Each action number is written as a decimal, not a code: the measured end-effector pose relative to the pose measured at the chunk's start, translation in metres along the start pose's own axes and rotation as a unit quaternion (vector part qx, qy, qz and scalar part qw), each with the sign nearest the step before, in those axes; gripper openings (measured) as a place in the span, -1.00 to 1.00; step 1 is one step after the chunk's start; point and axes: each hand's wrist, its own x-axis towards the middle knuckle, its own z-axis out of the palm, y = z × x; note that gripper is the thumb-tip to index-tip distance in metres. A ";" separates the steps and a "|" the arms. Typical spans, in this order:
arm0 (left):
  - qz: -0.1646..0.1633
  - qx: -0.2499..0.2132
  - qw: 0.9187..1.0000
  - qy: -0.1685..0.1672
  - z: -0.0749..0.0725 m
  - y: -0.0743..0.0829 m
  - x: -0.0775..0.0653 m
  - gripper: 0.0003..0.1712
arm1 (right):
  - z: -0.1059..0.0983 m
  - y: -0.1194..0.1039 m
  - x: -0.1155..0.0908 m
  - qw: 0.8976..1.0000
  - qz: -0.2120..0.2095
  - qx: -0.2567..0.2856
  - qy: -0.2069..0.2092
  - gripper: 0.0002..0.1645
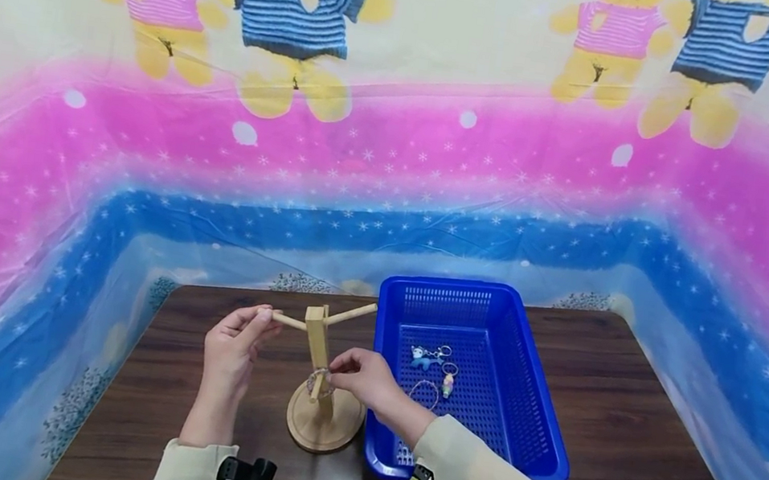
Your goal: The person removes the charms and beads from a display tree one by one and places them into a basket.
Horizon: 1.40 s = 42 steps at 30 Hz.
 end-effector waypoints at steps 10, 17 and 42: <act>0.000 0.007 1.000 0.009 0.001 -0.001 -0.001 -0.66 | 0.003 0.003 -0.003 0.999 -0.014 -0.015 0.025 -0.88; -0.004 0.011 1.000 0.017 0.000 -0.002 -0.001 -0.65 | 0.003 0.004 -0.003 0.999 -0.014 -0.036 0.022 -0.88; -0.001 0.033 0.999 0.025 0.002 0.000 -0.002 -0.67 | -0.002 -0.002 -0.013 0.998 -0.051 -0.035 -0.026 -0.85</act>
